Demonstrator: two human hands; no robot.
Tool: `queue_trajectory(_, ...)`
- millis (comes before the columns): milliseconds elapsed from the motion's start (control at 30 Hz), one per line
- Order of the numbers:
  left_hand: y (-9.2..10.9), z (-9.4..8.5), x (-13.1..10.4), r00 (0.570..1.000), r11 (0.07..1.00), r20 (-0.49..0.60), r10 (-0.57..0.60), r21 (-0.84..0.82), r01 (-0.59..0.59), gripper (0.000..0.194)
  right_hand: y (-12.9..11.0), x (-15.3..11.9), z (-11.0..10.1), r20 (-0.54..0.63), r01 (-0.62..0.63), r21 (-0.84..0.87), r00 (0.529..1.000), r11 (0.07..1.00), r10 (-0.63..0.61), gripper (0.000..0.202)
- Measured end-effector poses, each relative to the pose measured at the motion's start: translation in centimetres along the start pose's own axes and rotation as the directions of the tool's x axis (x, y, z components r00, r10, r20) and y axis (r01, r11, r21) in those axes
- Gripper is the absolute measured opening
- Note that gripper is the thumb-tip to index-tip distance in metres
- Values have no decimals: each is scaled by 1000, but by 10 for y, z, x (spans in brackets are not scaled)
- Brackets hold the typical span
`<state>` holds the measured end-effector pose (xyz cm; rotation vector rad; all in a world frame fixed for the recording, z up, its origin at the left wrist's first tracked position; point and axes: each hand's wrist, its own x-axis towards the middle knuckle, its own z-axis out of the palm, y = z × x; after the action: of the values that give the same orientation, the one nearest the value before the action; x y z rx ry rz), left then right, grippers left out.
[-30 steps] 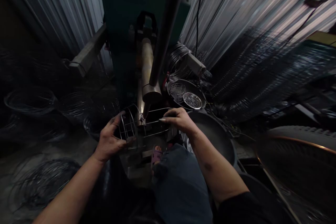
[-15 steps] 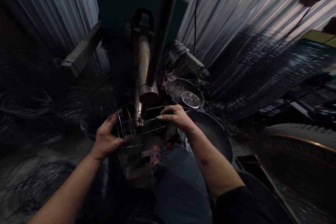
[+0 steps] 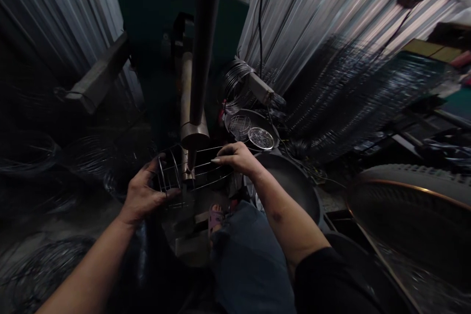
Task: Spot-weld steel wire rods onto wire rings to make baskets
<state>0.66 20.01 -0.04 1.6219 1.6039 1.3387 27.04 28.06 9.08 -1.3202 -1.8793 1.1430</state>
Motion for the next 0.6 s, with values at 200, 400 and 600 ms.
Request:
queue_trajectory(200,9,-3,0,997,997,33,-72,-10,73,96,5,1,2,-41,52,-40,998,998,-54,22)
queue_trajectory(400,18,-2,0,991,988,47,-123,-89,127,96,8,2,3,-33,119,-44,992,992,-121,20)
queue_trajectory(600,14,0,-2,990,987,56,-128,-94,132,92,11,2,4,-39,151,-50,987,987,-153,22)
